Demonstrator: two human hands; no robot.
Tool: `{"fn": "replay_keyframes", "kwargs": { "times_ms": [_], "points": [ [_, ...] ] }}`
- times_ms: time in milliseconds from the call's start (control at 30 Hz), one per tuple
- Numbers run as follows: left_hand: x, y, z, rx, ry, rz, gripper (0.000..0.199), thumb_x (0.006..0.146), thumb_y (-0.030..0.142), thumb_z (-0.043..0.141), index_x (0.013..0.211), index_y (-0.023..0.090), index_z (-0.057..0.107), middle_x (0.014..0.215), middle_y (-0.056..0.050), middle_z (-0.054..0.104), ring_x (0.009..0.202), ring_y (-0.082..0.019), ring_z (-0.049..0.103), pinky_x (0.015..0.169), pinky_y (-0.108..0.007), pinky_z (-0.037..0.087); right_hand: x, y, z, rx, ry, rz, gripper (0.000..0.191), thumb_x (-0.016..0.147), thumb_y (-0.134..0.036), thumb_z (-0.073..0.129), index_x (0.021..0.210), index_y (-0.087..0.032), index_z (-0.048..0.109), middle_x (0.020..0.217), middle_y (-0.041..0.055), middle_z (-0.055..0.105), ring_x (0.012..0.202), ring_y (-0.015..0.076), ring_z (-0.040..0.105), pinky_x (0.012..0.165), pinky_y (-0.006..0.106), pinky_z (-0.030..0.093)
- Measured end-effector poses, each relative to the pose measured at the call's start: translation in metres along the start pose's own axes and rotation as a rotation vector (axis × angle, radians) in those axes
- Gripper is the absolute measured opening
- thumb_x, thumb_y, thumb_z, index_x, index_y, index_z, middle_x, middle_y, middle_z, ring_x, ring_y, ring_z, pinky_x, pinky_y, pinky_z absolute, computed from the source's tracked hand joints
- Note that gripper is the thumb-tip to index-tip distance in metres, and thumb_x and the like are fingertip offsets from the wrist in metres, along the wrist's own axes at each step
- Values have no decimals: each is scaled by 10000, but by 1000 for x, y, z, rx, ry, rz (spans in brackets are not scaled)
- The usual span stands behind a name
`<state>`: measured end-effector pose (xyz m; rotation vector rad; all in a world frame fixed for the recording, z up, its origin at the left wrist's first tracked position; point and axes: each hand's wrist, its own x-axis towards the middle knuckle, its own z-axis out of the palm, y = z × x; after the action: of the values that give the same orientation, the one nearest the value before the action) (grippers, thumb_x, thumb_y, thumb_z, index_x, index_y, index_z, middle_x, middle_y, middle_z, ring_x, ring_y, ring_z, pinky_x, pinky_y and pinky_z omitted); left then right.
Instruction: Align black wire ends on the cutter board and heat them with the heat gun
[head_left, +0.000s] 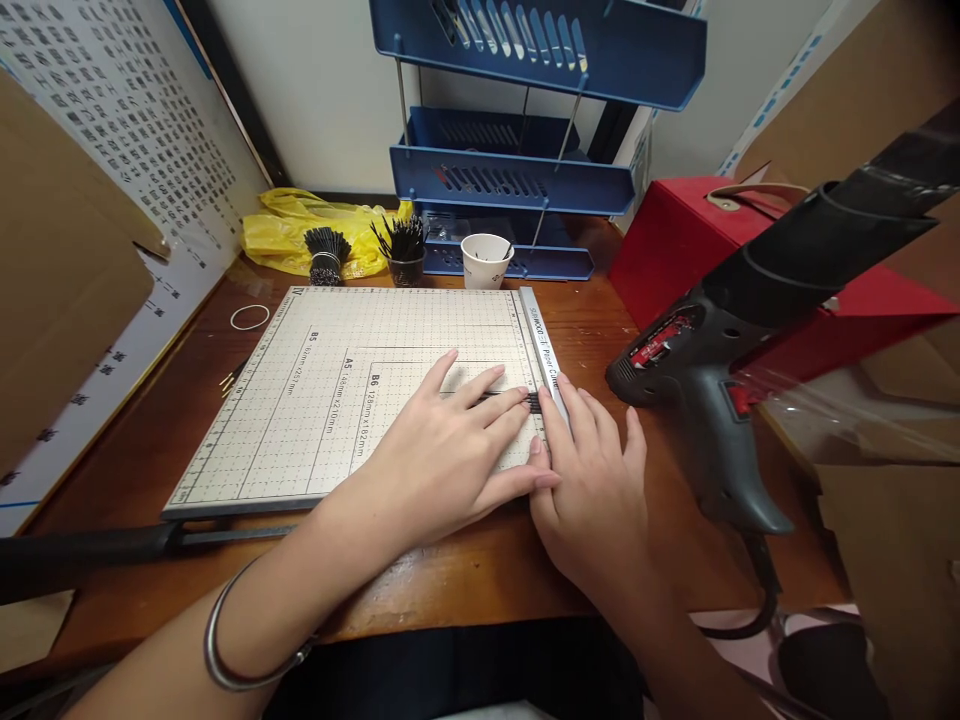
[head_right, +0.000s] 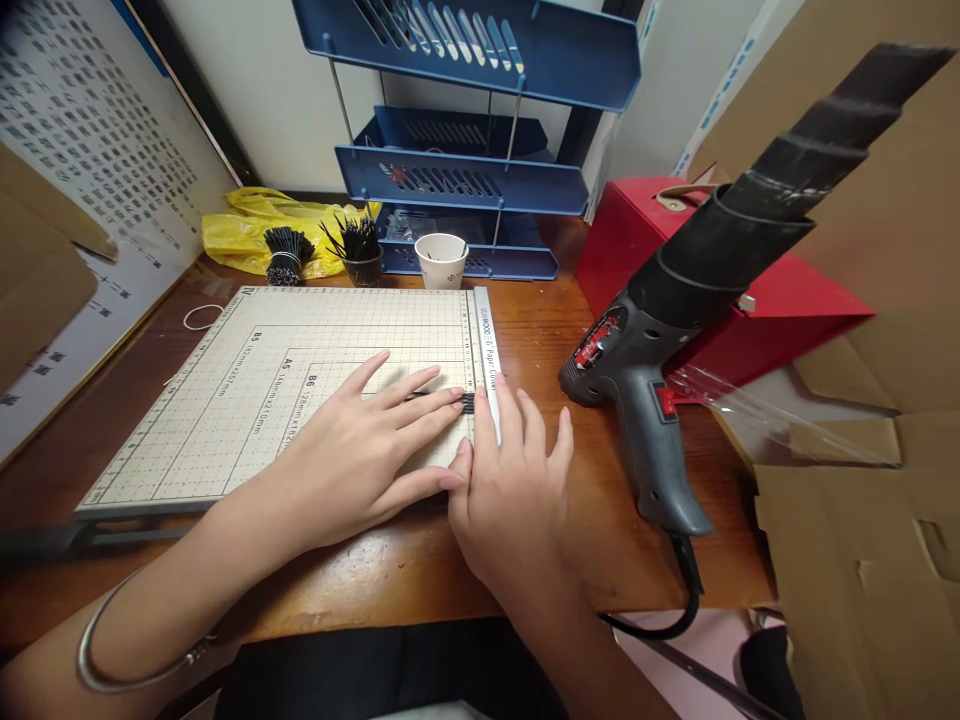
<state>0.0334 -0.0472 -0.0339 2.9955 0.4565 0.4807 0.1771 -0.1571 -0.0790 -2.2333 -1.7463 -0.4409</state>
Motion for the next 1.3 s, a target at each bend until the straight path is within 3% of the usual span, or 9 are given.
{"fn": "replay_keyframes", "kwargs": {
  "times_ms": [367, 733, 1033, 1233, 1300],
  "points": [
    [-1, 1, 7, 50, -48, -5, 718, 1083, 613, 220, 1416, 101, 599, 1520, -125, 564, 1462, -379, 451, 1191, -639, 317, -1, -1, 1, 17, -1, 11, 501, 1035, -276, 347, 1481, -131, 527, 1588, 125, 474, 1371, 325, 497, 1176, 647, 299],
    [1, 2, 4, -13, 51, 30, 590, 1087, 547, 370, 1315, 100, 680, 1428, -108, 648, 1408, -369, 521, 1197, -646, 319, 0, 1, 1, 4, 8, 0, 492, 1046, -281, 325, 1469, -142, 535, 1583, 114, 483, 1372, 316, 505, 1154, 651, 329],
    [2, 1, 6, -75, 7, 13, 677, 1108, 549, 215, 1308, 104, 684, 1414, -98, 661, 1367, -342, 569, 1165, -604, 391, 0, -1, 1, 22, 3, 18, 482, 1039, -274, 340, 1464, -154, 534, 1575, 108, 495, 1372, 324, 500, 1163, 639, 304],
    [3, 2, 3, -128, -68, -22, 831, 1075, 628, 81, 1333, 96, 664, 1451, -102, 626, 1411, -338, 531, 1164, -577, 414, -1, -1, 4, 102, 106, 88, 628, 1031, -309, 333, 1584, -18, 265, 1522, 201, 527, 1365, 286, 515, 1197, 541, 310],
    [3, 2, 2, -131, -75, -26, 858, 1067, 638, 59, 1329, 91, 666, 1445, -107, 631, 1412, -341, 529, 1167, -582, 410, -1, -1, 4, 90, 98, 81, 631, 1033, -306, 330, 1594, -30, 253, 1531, 192, 521, 1359, 288, 517, 1189, 544, 321]
  ]
}}
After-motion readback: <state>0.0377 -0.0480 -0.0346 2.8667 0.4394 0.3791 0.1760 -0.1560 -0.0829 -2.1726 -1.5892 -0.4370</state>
